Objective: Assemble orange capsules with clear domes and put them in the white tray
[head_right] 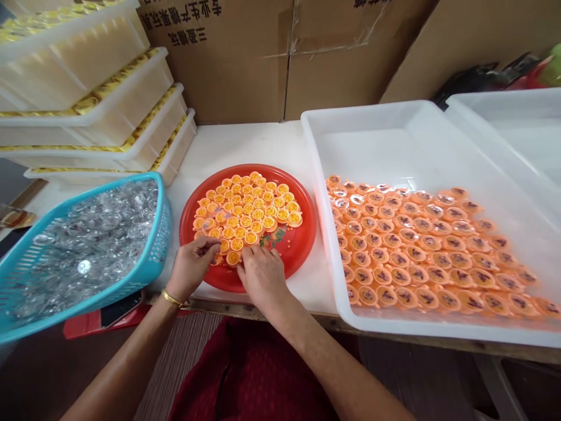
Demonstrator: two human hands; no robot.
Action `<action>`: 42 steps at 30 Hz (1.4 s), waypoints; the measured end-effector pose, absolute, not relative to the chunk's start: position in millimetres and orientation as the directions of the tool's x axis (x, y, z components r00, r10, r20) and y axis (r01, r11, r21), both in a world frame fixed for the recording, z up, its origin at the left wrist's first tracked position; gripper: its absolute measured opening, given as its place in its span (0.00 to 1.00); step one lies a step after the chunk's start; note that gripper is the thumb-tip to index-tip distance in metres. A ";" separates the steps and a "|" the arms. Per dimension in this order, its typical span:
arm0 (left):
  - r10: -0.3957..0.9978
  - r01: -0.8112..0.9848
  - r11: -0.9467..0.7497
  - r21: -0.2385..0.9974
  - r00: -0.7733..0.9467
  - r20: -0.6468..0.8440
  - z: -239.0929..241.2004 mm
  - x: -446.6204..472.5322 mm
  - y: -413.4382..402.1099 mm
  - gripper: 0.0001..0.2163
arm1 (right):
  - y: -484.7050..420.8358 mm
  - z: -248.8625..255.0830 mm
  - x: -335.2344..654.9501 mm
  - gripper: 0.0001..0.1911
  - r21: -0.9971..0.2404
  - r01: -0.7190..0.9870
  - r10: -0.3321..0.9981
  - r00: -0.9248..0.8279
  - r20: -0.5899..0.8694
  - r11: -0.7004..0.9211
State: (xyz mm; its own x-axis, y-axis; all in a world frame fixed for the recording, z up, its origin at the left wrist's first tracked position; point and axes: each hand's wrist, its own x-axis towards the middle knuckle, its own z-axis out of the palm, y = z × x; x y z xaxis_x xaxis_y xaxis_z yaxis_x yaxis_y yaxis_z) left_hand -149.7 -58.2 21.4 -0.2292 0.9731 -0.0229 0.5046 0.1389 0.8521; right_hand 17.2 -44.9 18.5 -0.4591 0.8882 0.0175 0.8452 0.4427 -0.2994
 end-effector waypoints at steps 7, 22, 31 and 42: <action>0.973 0.490 0.147 0.859 -0.230 -0.036 24.2 -143.0 -66.4 0.08 | -47.2 17.3 25.8 0.04 -0.355 0.797 0.871 -0.468 0.147 0.488; 0.947 0.473 -0.293 0.831 0.023 0.321 35.7 -87.0 -69.0 0.09 | -54.8 25.5 75.1 0.05 -0.995 0.050 0.976 -0.193 -0.097 -0.089; 0.892 0.554 -0.420 0.719 0.104 0.440 39.8 -76.3 -75.5 0.12 | -51.3 31.6 82.3 0.10 -0.967 -0.137 0.963 -0.199 -0.183 -0.213; 0.992 0.334 -0.103 0.937 -0.030 0.120 43.0 -75.6 -74.8 0.15 | -48.6 40.0 80.0 0.11 -0.913 -0.257 0.938 -0.228 -0.260 -0.315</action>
State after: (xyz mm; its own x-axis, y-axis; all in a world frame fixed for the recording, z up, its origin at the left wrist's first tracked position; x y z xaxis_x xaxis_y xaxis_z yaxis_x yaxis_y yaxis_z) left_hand -75.6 -74.8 43.0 -0.0304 0.9923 0.1202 0.3339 -0.1033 0.9369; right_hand 80.0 -48.6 40.0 -0.2276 0.9384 -0.2601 -0.2570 -0.3155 -0.9135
